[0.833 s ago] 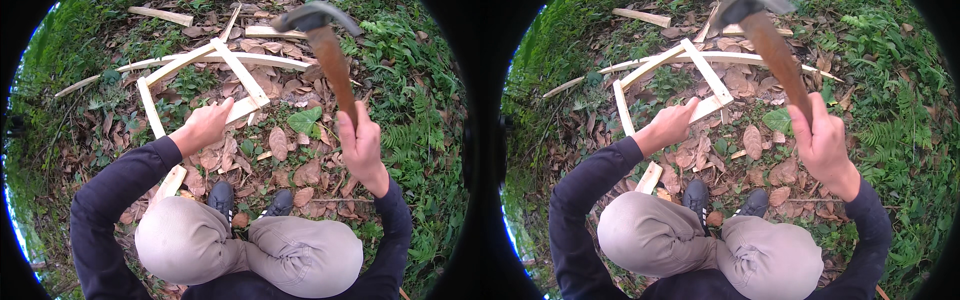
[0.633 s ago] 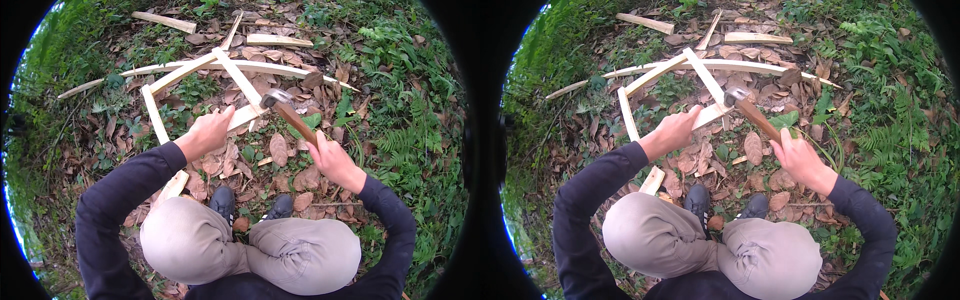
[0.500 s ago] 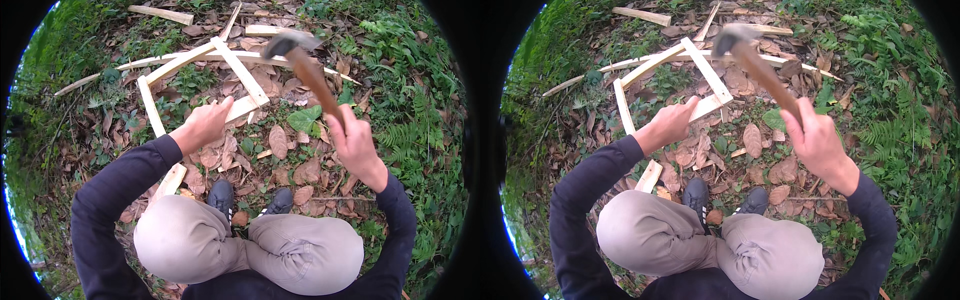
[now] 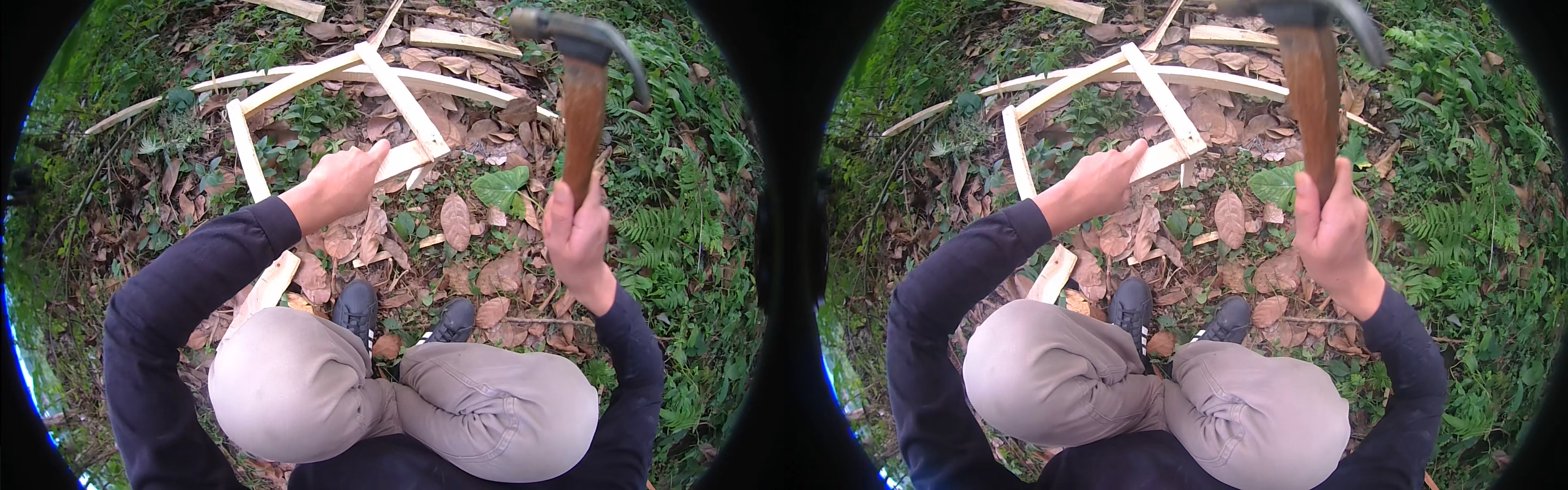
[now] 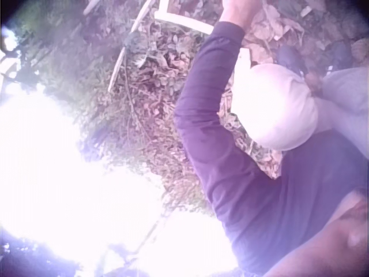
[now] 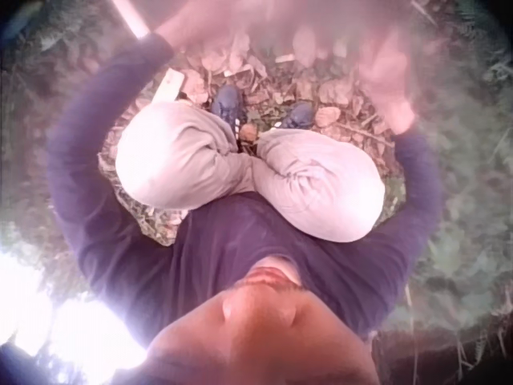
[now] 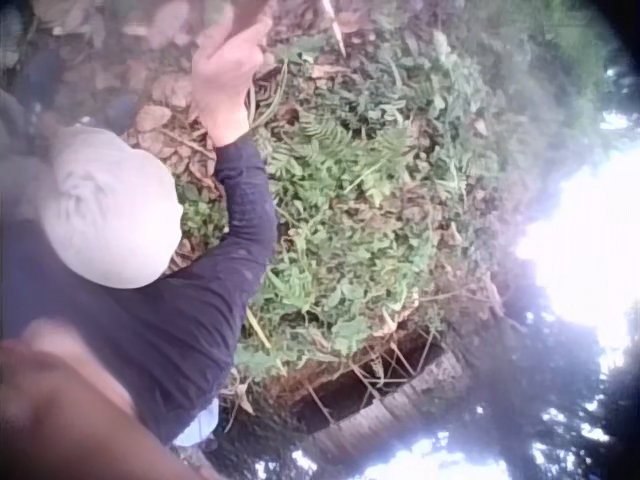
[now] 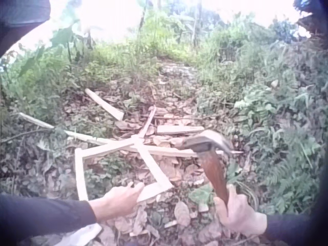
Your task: The person assembles a small square wooden frame using pre-cut planks and a hammer. They position the pieces on the ground, align the corners, and drive nails into the joints to secure the structure.
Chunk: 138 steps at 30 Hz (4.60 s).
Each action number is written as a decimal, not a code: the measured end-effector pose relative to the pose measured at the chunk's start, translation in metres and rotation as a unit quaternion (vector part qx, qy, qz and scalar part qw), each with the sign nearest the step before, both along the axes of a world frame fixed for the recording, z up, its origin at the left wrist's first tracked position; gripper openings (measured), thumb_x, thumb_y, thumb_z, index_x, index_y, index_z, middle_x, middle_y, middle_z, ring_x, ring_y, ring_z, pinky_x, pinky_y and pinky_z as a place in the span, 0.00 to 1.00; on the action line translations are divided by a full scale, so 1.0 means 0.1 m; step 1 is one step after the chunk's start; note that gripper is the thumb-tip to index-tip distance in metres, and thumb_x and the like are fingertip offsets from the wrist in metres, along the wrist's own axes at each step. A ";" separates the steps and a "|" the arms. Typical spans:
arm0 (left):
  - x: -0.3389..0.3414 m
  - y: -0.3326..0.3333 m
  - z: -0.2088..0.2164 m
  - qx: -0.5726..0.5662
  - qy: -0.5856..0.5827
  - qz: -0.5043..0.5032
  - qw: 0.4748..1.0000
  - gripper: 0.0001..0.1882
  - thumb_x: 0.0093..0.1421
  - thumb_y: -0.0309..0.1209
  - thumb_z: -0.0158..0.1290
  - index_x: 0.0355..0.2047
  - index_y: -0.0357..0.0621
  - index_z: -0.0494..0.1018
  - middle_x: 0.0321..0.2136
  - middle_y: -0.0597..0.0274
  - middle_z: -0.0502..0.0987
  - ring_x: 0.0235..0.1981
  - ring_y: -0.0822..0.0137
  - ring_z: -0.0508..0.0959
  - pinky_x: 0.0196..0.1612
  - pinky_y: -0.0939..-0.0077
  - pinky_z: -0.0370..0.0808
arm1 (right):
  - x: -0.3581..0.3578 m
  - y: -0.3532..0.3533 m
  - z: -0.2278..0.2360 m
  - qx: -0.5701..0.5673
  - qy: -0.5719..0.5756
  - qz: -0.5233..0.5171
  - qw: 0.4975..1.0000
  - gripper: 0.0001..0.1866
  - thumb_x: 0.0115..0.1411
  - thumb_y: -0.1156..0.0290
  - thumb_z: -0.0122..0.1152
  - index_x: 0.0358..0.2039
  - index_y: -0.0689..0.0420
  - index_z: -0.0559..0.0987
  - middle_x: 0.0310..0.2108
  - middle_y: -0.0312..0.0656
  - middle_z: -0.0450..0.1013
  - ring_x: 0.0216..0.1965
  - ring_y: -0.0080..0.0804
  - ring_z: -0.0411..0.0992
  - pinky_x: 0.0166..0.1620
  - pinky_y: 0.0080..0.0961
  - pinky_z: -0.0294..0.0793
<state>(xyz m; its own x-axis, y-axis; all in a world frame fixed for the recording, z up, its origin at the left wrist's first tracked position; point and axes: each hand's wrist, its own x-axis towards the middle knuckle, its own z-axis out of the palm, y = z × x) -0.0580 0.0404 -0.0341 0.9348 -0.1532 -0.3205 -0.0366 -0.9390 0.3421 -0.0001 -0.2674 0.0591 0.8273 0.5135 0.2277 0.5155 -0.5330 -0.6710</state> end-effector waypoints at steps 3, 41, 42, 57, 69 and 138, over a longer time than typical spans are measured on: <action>0.03 -0.05 -0.02 0.008 0.005 -0.011 1.000 0.23 0.51 0.19 0.52 0.47 0.37 0.59 0.26 0.39 0.78 0.32 0.40 0.81 0.31 0.49 0.78 | 0.08 -0.14 -0.35 -0.251 -0.012 0.120 0.961 0.11 0.69 0.68 0.54 0.40 0.64 0.67 0.18 0.58 0.72 0.20 0.55 0.75 0.23 0.45 0.72; 0.61 -0.16 -0.07 -0.257 0.141 0.115 0.949 0.47 0.60 0.70 0.45 0.43 0.27 0.75 0.21 0.56 0.79 0.23 0.61 0.83 0.33 0.66 0.80 | -0.27 -0.21 -0.54 -0.009 0.229 -0.042 0.972 0.12 0.69 0.65 0.57 0.36 0.62 0.75 0.17 0.33 0.66 0.18 0.16 0.61 0.22 0.23 0.59; 0.60 -0.17 -0.08 -0.229 0.137 0.121 0.956 0.47 0.59 0.71 0.46 0.43 0.29 0.75 0.21 0.56 0.79 0.23 0.62 0.83 0.33 0.66 0.80 | -0.25 -0.20 -0.52 -0.016 0.216 -0.039 0.975 0.12 0.69 0.65 0.57 0.37 0.63 0.75 0.17 0.34 0.66 0.18 0.17 0.61 0.22 0.24 0.59; 0.84 0.14 -0.50 -0.523 0.033 0.300 0.797 0.26 0.59 0.44 0.63 0.50 0.39 0.72 0.47 0.60 0.78 0.45 0.71 0.79 0.45 0.71 0.75 | -0.16 0.10 -0.46 -0.043 0.120 -0.023 0.992 0.13 0.66 0.64 0.62 0.34 0.62 0.74 0.14 0.38 0.68 0.15 0.21 0.64 0.21 0.26 0.62; 0.93 -0.12 -0.56 -0.629 -0.086 0.279 0.720 0.19 0.63 0.32 0.59 0.48 0.39 0.65 0.41 0.59 0.79 0.41 0.69 0.83 0.37 0.76 0.80 | 0.08 0.98 -1.28 0.181 0.280 -0.133 0.933 0.18 0.61 0.59 0.68 0.28 0.60 0.73 0.18 0.32 0.68 0.19 0.18 0.64 0.23 0.23 0.65; 1.55 -0.13 -0.79 -0.921 0.092 0.267 0.268 0.22 0.71 0.37 0.43 0.18 0.57 0.54 0.11 0.81 0.50 0.10 0.82 0.52 0.13 0.81 0.54 | 0.25 0.02 0.07 -0.213 0.130 0.066 0.966 0.14 0.67 0.65 0.58 0.31 0.63 0.69 0.16 0.53 0.69 0.20 0.57 0.72 0.24 0.45 0.68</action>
<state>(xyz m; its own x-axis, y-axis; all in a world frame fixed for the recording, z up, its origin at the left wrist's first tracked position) 0.0974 0.0274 -0.1136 0.9752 -0.0700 -0.2098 0.1115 0.9748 0.1931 0.0253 -0.2655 0.0663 0.7489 0.6199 -0.2342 0.4419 -0.7306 -0.5205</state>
